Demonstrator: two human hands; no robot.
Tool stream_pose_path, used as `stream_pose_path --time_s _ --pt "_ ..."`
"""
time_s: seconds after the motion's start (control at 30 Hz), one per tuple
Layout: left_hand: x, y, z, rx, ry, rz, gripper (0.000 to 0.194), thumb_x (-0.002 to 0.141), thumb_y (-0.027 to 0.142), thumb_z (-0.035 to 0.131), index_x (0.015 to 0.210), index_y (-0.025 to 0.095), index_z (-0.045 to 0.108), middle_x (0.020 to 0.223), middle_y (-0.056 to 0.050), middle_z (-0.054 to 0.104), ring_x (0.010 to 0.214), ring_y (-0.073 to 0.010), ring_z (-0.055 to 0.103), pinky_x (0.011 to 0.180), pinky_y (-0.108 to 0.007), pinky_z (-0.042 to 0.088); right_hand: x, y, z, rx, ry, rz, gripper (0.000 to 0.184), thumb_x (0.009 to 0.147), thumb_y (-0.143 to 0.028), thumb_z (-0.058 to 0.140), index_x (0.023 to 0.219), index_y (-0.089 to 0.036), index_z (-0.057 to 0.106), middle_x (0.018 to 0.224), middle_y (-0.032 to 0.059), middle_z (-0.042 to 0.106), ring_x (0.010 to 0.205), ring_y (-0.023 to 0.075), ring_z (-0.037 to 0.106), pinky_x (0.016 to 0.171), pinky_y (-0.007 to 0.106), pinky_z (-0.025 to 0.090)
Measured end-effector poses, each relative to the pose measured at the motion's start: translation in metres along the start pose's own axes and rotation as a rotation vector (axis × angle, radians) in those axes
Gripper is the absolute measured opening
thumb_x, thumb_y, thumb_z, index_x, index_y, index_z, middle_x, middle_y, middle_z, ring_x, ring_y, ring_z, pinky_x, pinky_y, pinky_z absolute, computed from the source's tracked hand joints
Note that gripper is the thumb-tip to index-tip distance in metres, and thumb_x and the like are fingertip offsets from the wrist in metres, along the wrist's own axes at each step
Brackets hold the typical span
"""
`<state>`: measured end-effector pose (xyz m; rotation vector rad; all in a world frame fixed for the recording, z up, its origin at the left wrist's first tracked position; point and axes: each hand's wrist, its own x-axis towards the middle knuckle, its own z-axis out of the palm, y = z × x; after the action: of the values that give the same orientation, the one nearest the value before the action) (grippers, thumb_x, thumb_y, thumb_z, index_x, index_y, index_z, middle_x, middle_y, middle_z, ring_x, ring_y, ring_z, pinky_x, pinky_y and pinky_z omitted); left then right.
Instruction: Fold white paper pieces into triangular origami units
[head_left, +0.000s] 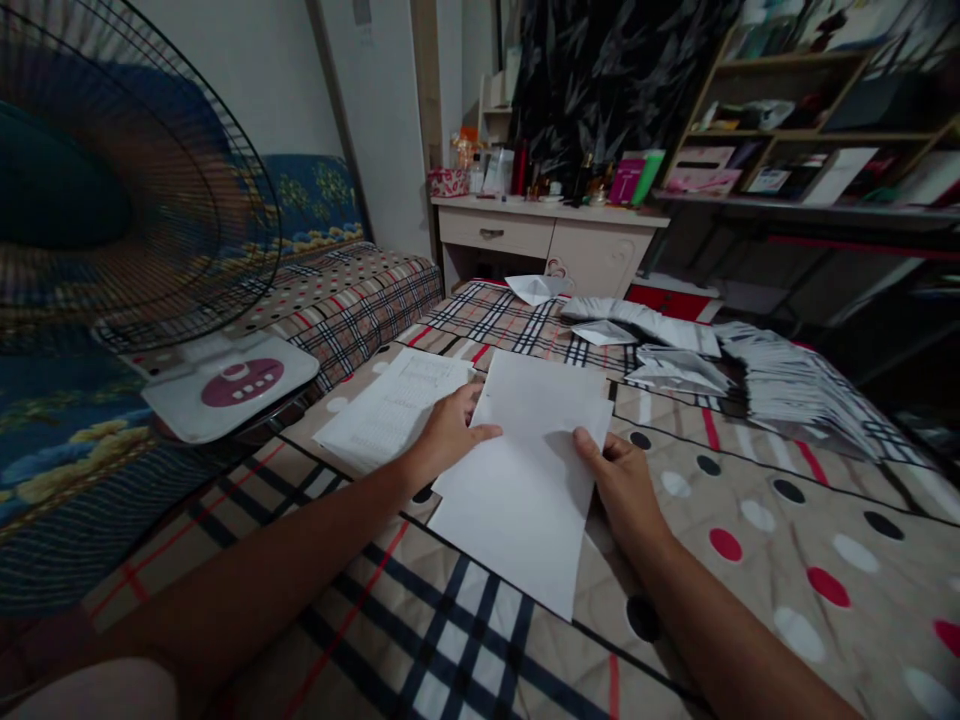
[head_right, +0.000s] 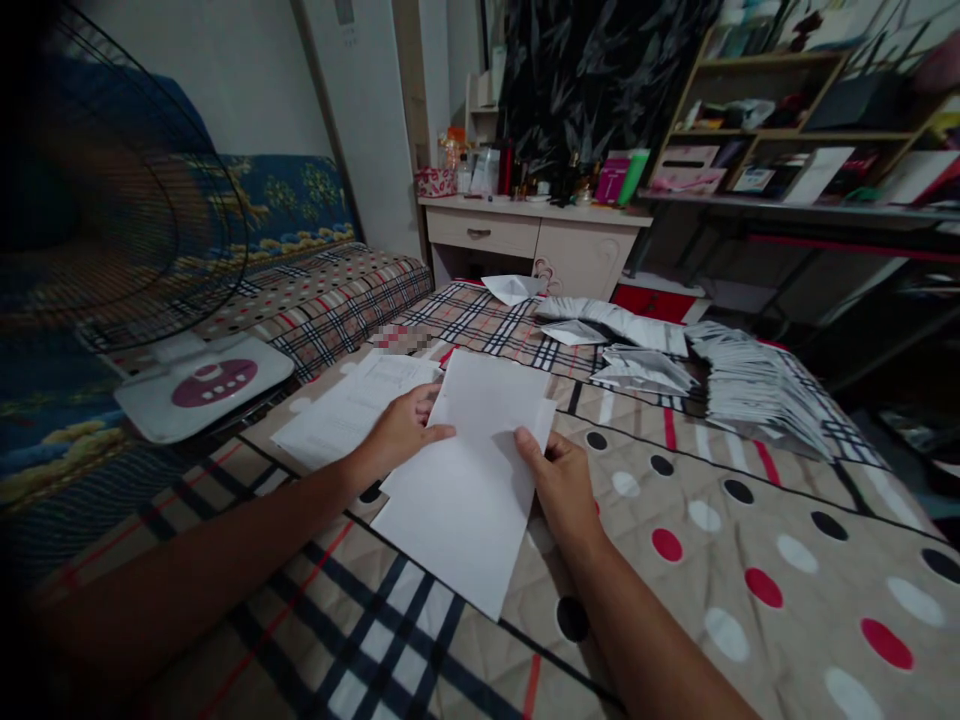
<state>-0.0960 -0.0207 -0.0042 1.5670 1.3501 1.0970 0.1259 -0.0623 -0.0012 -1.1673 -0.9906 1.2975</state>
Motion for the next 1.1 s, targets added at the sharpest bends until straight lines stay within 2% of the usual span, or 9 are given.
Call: stream_pose_path --time_s 0.1,0.2,0.37,0.53,0.7,0.8,0.9,1.0,1.1 --pt "0.003 -0.005 0.005 -0.079 0.067 -0.015 0.027 0.069 0.012 0.07 0.095 0.014 0.064 0.093 -0.009 0.075 0.084 -0.0207 0.072 0.077 -0.032 0.056 -0.012 0.0 -0.013 0.092 -0.134 0.066 0.029 0.071 -0.043 0.078 0.083 -0.018 0.074 0.069 0.0034 0.07 0.056 0.0154 0.06 0.054 0.027 0.049" --pt "0.002 -0.009 0.005 -0.119 0.141 -0.018 0.014 0.069 0.016 0.07 0.082 0.015 0.064 0.088 -0.008 0.075 0.081 -0.0205 0.071 0.076 -0.032 0.056 -0.019 0.001 -0.02 0.055 -0.1 0.07 0.023 0.073 -0.04 0.077 0.074 -0.018 0.072 0.063 0.0013 0.065 0.055 0.0146 0.058 0.054 0.026 0.048" --pt "0.001 -0.008 0.003 -0.218 0.139 -0.03 0.028 0.065 0.029 0.077 0.087 0.015 0.066 0.09 -0.009 0.075 0.081 -0.0207 0.071 0.076 -0.032 0.056 -0.019 0.001 -0.019 -0.043 0.029 -0.013 0.027 0.071 -0.039 0.079 0.062 -0.017 0.066 0.056 -0.0014 0.057 0.05 0.0112 0.05 0.047 0.023 0.04" --pt "-0.004 -0.002 0.004 -0.315 0.078 -0.079 0.048 0.061 0.039 0.082 0.098 0.013 0.066 0.092 -0.01 0.075 0.077 -0.0216 0.071 0.07 -0.031 0.056 -0.02 -0.001 -0.015 -0.091 0.099 -0.144 0.029 0.068 -0.036 0.08 0.058 -0.017 0.061 0.06 -0.0019 0.056 0.054 0.0108 0.05 0.049 0.022 0.039" --pt "-0.009 0.005 0.003 -0.349 0.08 -0.081 0.047 0.062 0.041 0.081 0.095 0.011 0.068 0.095 -0.012 0.075 0.077 -0.0219 0.07 0.068 -0.031 0.055 -0.02 -0.002 -0.011 -0.051 0.177 -0.174 0.038 0.066 -0.036 0.082 0.054 -0.018 0.051 0.056 -0.0047 0.05 0.051 0.0089 0.045 0.045 0.021 0.035" --pt "-0.005 0.007 -0.008 -0.281 0.149 -0.056 0.038 0.064 0.04 0.078 0.088 0.012 0.069 0.086 -0.009 0.075 0.076 -0.0217 0.069 0.065 -0.029 0.054 -0.016 -0.003 -0.015 -0.039 0.245 -0.144 0.038 0.066 -0.04 0.082 0.056 -0.018 0.052 0.053 -0.0052 0.051 0.047 0.0079 0.042 0.042 0.021 0.032" --pt "0.005 0.008 -0.03 -0.222 0.313 -0.017 0.035 0.064 0.041 0.077 0.084 0.013 0.068 0.079 -0.006 0.073 0.071 -0.0197 0.068 0.061 -0.027 0.052 -0.01 -0.004 -0.021 -0.034 0.304 -0.103 0.037 0.066 -0.046 0.08 0.061 -0.018 0.057 0.053 -0.0045 0.055 0.044 0.0084 0.043 0.041 0.021 0.032" --pt "0.013 0.004 -0.053 -0.32 0.45 0.016 0.046 0.064 0.046 0.075 0.095 0.013 0.066 0.084 -0.006 0.073 0.073 -0.0187 0.068 0.064 -0.027 0.053 -0.004 -0.002 -0.025 -0.019 0.284 -0.087 0.034 0.066 -0.046 0.08 0.065 -0.018 0.061 0.055 -0.0035 0.059 0.045 0.0094 0.046 0.042 0.022 0.035" --pt "0.014 0.0 -0.067 -0.287 0.472 0.011 0.045 0.07 0.052 0.069 0.094 0.014 0.065 0.078 -0.006 0.071 0.064 -0.0161 0.064 0.057 -0.026 0.052 -0.002 0.001 -0.024 0.015 0.248 -0.083 0.03 0.067 -0.042 0.08 0.069 -0.017 0.064 0.058 -0.0027 0.062 0.047 0.0102 0.049 0.045 0.022 0.038"
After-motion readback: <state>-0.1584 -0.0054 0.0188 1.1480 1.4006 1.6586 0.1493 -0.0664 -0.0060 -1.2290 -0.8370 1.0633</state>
